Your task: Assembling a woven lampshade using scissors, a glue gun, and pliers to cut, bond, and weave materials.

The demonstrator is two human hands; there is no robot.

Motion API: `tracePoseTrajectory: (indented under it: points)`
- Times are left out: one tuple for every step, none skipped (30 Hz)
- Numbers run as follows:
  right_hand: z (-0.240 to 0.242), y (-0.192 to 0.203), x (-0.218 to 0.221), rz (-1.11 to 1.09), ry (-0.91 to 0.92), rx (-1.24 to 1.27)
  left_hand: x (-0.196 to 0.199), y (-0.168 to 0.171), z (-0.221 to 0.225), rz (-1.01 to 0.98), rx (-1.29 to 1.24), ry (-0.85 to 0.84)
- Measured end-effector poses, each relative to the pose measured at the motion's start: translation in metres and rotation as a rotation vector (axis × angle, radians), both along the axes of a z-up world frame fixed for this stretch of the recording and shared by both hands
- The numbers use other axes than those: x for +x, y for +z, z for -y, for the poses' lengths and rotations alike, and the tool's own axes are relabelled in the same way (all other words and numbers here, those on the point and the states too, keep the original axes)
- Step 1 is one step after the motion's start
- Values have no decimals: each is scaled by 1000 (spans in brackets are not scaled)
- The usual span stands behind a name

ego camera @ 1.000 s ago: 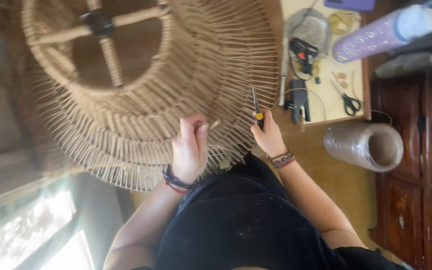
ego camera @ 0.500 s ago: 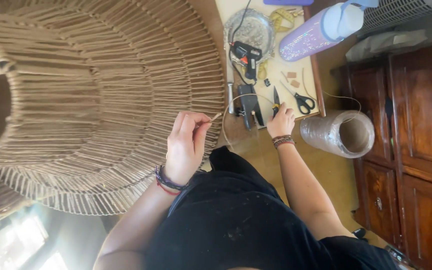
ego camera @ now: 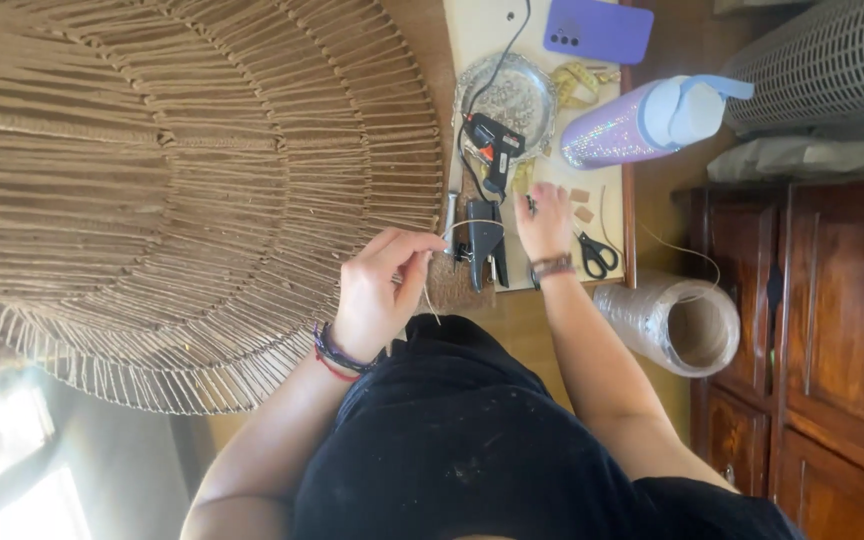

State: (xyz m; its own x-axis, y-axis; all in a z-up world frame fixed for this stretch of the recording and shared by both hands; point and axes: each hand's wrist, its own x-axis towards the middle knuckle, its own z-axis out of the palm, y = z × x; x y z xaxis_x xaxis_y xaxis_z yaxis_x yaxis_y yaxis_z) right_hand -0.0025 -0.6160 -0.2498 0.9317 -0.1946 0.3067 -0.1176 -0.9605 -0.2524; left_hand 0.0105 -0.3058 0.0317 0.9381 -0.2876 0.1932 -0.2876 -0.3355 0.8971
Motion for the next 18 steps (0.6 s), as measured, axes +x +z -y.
tracePoseTrajectory:
  points:
    - [-3,-7,19,3,12,3,0,-1,0,3,3,12]
    - [-7,-14,38,-249,-185,340,-1,-2,0,-7,-23,-14]
    - [-12,-20,59,-505,-377,673,-1,-3,0,-15,-48,-34]
    - [-12,-25,68,-508,-358,673,-2,2,-2,-11,-43,-17]
    - [-12,-30,78,-530,-446,1010,-2,8,-4,-37,-86,-26]
    - [-13,-34,88,-549,-529,1348,-2,13,-6,-63,-129,-34]
    - [-16,-31,91,-557,-517,1346,-2,9,-9,-61,-127,-21]
    - [-19,-29,93,-447,-514,1377,-3,5,-11,-41,-118,-7]
    - [-20,-25,92,-337,-513,1404,-4,0,-13,-24,-112,4]
    - [-26,-15,92,-344,-505,1400,-5,-5,-15,-24,-114,14]
    - [-33,-4,90,-232,-461,1355,-6,-9,-18,36,-83,3]
    - [-39,6,88,-121,-416,1308,-8,-13,-20,96,-52,-8]
    - [-47,25,83,-124,-408,1308,-9,-14,-21,100,-52,0]
    - [-55,45,77,-118,-326,891,-9,-14,-21,140,-33,4]
    - [-64,64,73,-106,-236,476,-9,-14,-22,183,-13,11]
    - [-58,48,79,-104,-224,476,-7,-11,-24,187,-12,21]
    - [-52,31,82,-157,-233,390,-7,-8,-27,206,-45,51]
    - [-46,15,85,-210,-241,302,-6,-5,-30,225,-78,81]
